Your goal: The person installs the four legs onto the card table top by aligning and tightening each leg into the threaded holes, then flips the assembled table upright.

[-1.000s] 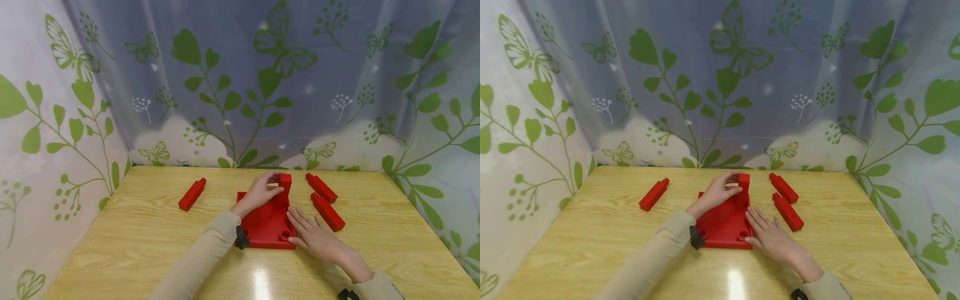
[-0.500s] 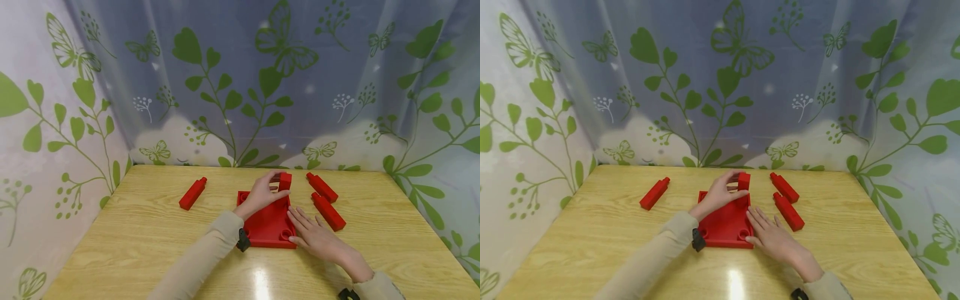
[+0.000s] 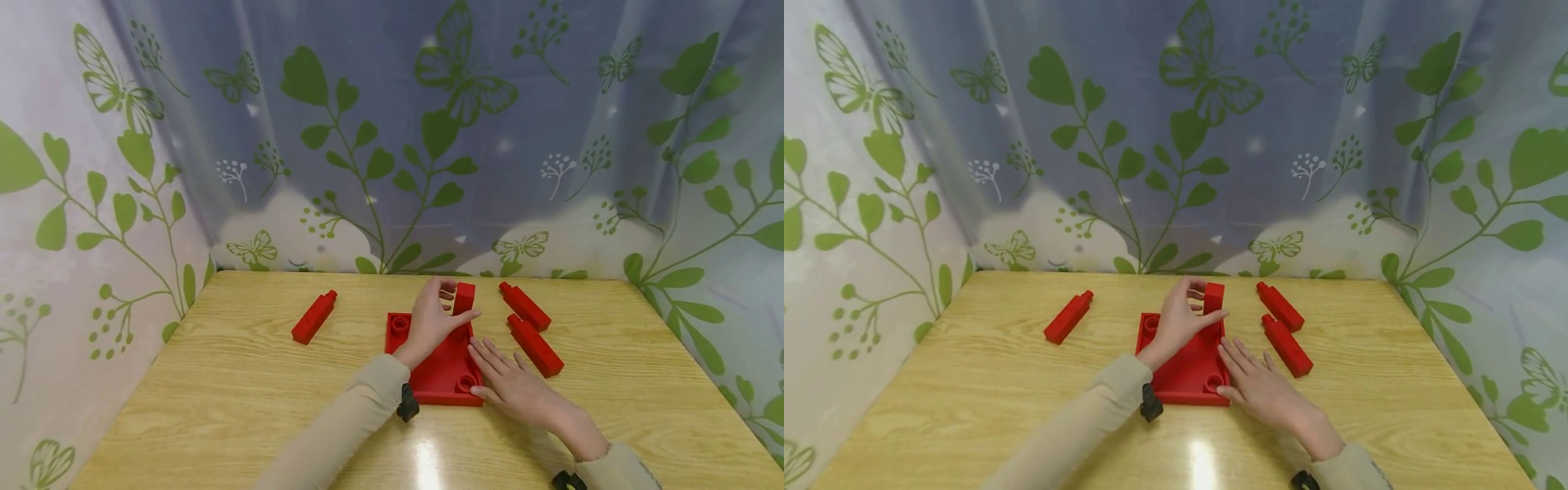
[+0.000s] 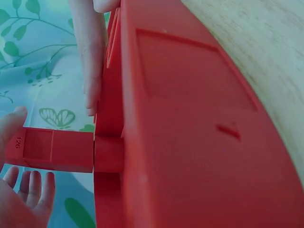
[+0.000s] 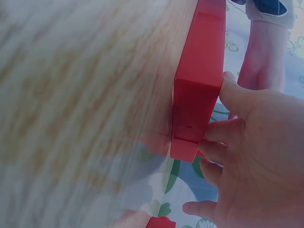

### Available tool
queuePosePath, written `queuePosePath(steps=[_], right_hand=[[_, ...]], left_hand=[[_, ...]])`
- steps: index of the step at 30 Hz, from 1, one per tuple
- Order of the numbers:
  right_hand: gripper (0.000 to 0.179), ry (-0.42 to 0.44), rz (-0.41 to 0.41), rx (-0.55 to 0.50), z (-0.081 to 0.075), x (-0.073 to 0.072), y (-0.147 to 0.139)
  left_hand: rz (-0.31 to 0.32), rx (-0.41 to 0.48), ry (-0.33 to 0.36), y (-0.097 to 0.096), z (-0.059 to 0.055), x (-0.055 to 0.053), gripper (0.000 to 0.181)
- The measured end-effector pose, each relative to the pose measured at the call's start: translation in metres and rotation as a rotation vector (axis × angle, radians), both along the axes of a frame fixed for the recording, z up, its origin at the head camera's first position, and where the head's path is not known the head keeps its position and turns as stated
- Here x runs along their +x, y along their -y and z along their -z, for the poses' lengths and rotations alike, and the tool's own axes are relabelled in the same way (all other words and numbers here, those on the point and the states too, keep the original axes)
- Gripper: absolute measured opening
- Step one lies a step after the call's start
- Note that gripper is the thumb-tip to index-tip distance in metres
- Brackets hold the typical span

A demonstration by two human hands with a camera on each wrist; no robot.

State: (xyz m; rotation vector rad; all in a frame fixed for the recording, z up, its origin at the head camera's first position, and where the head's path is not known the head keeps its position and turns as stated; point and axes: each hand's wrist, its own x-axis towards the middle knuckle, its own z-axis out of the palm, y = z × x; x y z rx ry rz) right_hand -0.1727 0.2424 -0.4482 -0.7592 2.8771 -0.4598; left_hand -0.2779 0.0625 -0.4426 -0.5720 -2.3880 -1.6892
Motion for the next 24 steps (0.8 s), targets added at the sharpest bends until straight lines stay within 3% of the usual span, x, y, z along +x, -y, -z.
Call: queuePosePath(steps=[5,10,20,24], right_hand=[[0.074,-0.009,-0.002,-0.002,0.0,0.0,0.001],[0.075,-0.007,-0.002,0.004,-0.001,0.0,0.0],[0.075,0.009,0.0,-0.015,0.001,-0.001,-0.001],[0.074,0.013,-0.001,-0.021,0.0,0.0,-0.001]], left_hand=[[0.007,0.028,-0.003,0.0,0.002,0.0,0.055],[0.029,-0.004,-0.01,0.004,0.0,-0.001,0.05],[0.267,-0.092,0.026,0.019,-0.003,-0.009,0.05],[0.331,-0.103,0.029,0.021,-0.004,-0.011,0.052]])
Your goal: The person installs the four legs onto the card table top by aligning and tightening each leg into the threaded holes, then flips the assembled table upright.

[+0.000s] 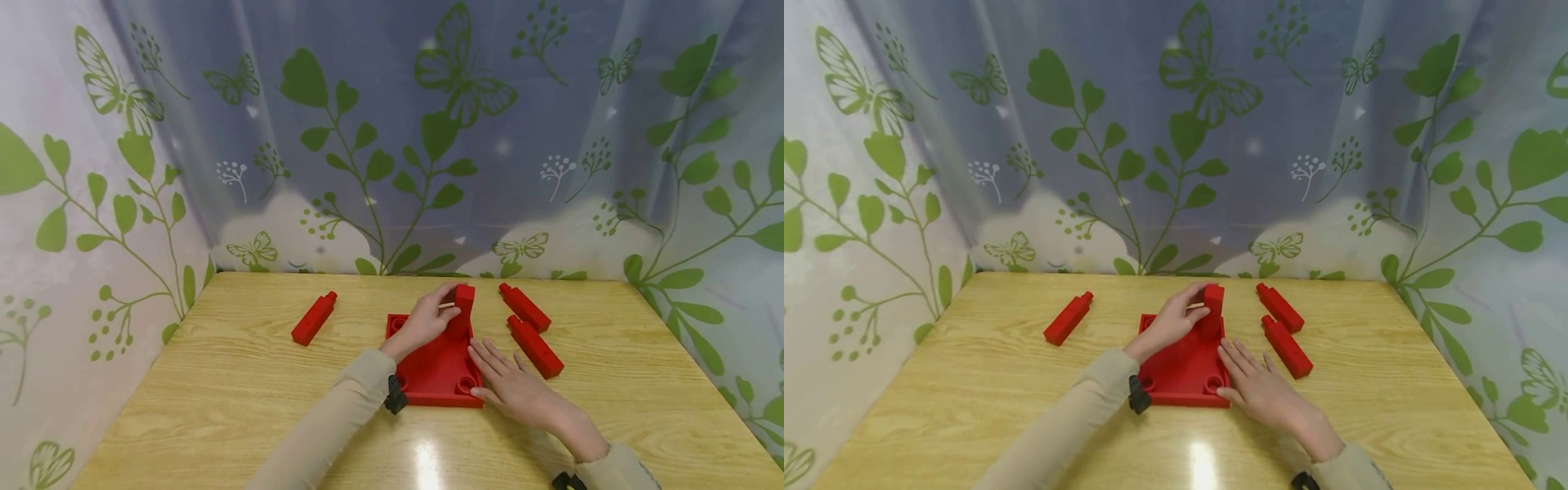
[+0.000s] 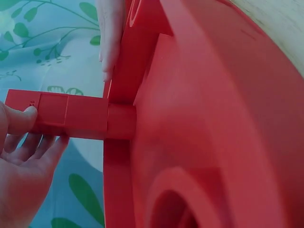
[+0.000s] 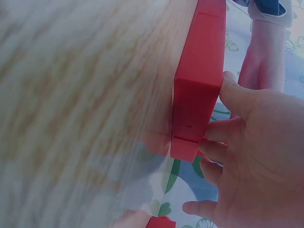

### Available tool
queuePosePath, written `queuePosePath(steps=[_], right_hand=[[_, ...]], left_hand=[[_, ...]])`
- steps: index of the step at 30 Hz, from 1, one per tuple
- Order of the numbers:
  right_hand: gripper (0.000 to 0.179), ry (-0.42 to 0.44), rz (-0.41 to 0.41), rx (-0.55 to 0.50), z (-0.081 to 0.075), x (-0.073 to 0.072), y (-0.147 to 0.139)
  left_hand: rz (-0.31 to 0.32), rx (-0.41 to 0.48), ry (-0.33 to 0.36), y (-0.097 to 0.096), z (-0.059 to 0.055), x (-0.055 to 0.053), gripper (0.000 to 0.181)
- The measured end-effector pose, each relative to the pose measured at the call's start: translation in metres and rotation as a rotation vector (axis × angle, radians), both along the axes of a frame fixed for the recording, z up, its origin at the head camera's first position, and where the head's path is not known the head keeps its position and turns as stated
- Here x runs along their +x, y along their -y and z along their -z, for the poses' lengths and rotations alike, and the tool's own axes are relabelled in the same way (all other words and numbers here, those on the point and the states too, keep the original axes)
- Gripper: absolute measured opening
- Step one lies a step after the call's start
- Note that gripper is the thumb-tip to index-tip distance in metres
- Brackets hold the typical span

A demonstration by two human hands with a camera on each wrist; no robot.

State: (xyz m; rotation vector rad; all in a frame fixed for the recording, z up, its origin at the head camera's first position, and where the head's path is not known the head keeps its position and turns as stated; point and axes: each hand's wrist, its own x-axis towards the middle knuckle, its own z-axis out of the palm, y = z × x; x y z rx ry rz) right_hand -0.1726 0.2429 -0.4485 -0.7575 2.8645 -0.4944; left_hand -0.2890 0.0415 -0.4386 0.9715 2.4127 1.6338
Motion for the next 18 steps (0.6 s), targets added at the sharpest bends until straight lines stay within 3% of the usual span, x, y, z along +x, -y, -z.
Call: queuePosePath(steps=[4,8,12,18], right_hand=[[0.075,0.001,-0.005,-0.002,-0.001,0.001,0.001],[0.075,0.006,-0.003,0.007,0.0,0.0,0.001],[0.075,0.005,0.0,0.012,-0.001,0.0,0.001],[0.075,-0.011,-0.008,0.014,-0.003,0.001,0.002]], left_hand=[[0.028,0.002,0.0,0.001,-0.001,0.0,0.054],[0.008,0.007,0.016,0.0,-0.001,0.0,0.06],[-0.085,0.022,-0.011,-0.003,-0.001,0.002,0.066],[-0.265,0.101,-0.07,-0.015,0.002,0.008,0.059]])
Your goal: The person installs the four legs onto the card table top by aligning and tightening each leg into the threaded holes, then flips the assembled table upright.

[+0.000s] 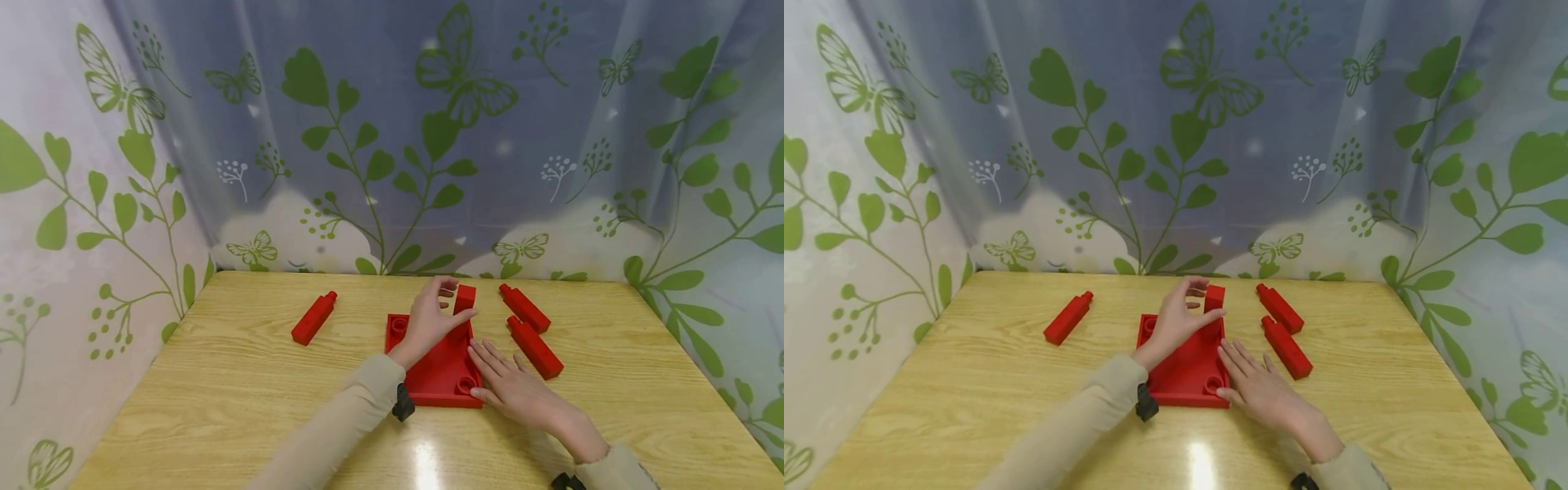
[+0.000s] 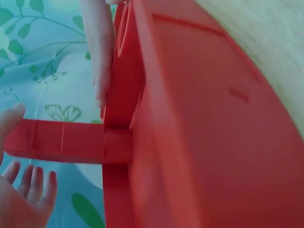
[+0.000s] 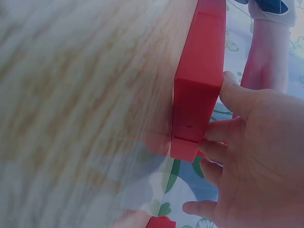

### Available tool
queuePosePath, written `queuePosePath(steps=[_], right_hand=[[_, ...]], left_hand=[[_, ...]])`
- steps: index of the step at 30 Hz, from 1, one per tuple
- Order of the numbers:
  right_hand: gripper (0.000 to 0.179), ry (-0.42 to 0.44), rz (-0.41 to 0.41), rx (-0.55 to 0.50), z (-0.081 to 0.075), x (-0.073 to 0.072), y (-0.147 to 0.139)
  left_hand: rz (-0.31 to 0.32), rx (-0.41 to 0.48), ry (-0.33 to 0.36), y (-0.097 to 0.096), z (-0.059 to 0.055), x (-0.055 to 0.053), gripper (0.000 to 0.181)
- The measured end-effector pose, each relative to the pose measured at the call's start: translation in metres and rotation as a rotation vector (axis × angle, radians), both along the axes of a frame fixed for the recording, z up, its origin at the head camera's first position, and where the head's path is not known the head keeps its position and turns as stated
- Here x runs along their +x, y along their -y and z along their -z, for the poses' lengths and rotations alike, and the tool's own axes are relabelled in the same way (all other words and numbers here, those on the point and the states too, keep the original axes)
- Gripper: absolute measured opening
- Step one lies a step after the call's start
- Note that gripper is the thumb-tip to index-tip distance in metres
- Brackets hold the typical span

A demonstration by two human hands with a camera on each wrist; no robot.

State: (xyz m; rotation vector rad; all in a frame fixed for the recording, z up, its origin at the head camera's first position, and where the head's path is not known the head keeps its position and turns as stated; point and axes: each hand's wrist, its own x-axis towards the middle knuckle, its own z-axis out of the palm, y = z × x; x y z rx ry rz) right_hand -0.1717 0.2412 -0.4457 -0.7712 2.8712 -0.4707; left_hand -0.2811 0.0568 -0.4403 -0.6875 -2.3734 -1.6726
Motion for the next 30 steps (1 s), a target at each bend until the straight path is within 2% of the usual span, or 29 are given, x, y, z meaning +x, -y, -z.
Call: queuePosePath(steps=[4,9,18,26,30], right_hand=[[0.076,0.001,0.002,0.002,-0.0003,0.0008,0.0009],[0.076,-0.002,0.004,0.008,0.001,0.0004,0.0013],[0.075,0.001,0.005,0.013,0.0003,0.0003,0.0003],[0.075,-0.003,0.006,0.017,0.0011,-0.0007,-0.0007],[0.075,0.001,0.006,0.016,0.0008,-0.0006,-0.0003]], left_hand=[[-0.064,0.002,0.012,-0.0055,0.0026,0.0039,0.057],[-0.088,-0.016,0.02,-0.007,0.005,0.0049,0.057],[-0.047,-0.015,-0.01,-0.0015,0.0067,0.0024,0.049],[-0.058,-0.009,-0.003,-0.0038,0.0056,0.004,0.051],[-0.023,-0.04,-0.019,-0.0024,0.0057,0.0037,0.049]])
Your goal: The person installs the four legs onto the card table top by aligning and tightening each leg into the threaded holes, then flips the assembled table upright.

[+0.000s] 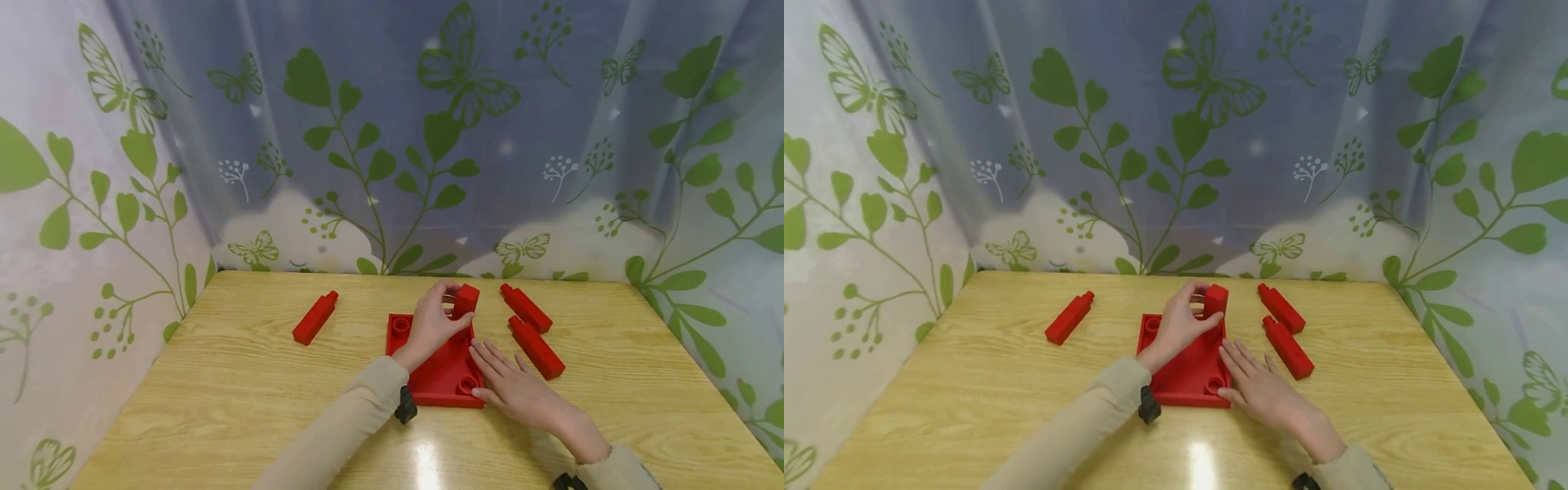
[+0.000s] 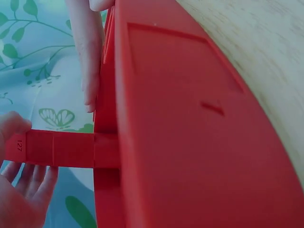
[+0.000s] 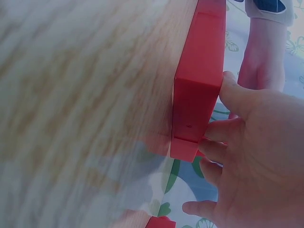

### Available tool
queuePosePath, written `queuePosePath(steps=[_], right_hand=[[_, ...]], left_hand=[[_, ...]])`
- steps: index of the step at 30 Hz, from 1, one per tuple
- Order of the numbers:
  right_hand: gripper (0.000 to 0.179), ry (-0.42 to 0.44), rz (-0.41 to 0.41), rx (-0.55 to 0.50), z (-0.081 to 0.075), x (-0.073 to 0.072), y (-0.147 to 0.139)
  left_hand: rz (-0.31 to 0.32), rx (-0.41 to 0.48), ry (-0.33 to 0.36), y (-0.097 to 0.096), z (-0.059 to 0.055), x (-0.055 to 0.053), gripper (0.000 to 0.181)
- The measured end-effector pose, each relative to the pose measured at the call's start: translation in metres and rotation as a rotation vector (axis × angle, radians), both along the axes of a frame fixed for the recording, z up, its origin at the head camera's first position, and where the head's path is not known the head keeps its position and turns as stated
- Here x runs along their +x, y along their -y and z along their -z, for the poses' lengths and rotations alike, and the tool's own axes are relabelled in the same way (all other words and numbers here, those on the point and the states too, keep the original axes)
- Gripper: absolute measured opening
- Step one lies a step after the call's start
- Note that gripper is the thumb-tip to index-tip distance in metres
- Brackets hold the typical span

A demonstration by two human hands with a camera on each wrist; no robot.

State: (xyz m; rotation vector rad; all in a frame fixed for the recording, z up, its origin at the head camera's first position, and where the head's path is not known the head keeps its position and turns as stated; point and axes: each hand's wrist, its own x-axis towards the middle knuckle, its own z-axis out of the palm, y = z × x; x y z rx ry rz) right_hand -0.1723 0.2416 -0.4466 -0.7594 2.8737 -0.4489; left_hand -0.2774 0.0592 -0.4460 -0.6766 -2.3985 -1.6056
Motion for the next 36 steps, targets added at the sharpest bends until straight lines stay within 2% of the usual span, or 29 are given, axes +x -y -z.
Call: queuePosePath(steps=[6,11,16,18,20,25,28,31,36], right_hand=[[0.076,0.001,0.002,-0.007,0.0,0.0,-0.001],[0.075,-0.006,-0.005,-0.008,0.0,0.0,-0.002],[0.073,-0.006,-0.005,-0.008,0.0,0.0,-0.002],[0.073,-0.005,-0.005,-0.009,0.0,0.0,-0.002],[0.073,-0.003,-0.003,-0.009,0.0,0.0,-0.002],[0.073,-0.005,0.0,-0.011,0.0,0.001,-0.002],[0.073,-0.004,0.001,-0.01,0.0,0.001,-0.002],[0.075,0.002,-0.001,-0.009,0.0,0.0,-0.001],[0.076,0.006,-0.003,-0.007,0.0,0.0,0.0]], left_hand=[[0.143,-0.051,-0.005,0.006,-0.002,-0.004,0.047],[0.282,-0.025,0.058,0.01,-0.004,-0.009,0.047],[0.321,-0.023,0.086,0.011,-0.006,-0.011,0.049],[0.304,-0.033,0.09,0.011,-0.006,-0.01,0.051],[0.257,-0.045,0.08,0.01,-0.006,-0.009,0.055],[0.056,-0.035,0.011,0.001,-0.004,-0.005,0.059],[-0.033,-0.019,-0.012,-0.004,-0.003,-0.001,0.057],[-0.084,-0.037,-0.025,-0.007,-0.002,0.001,0.055],[-0.121,-0.073,-0.059,-0.009,0.0,0.001,0.051]])
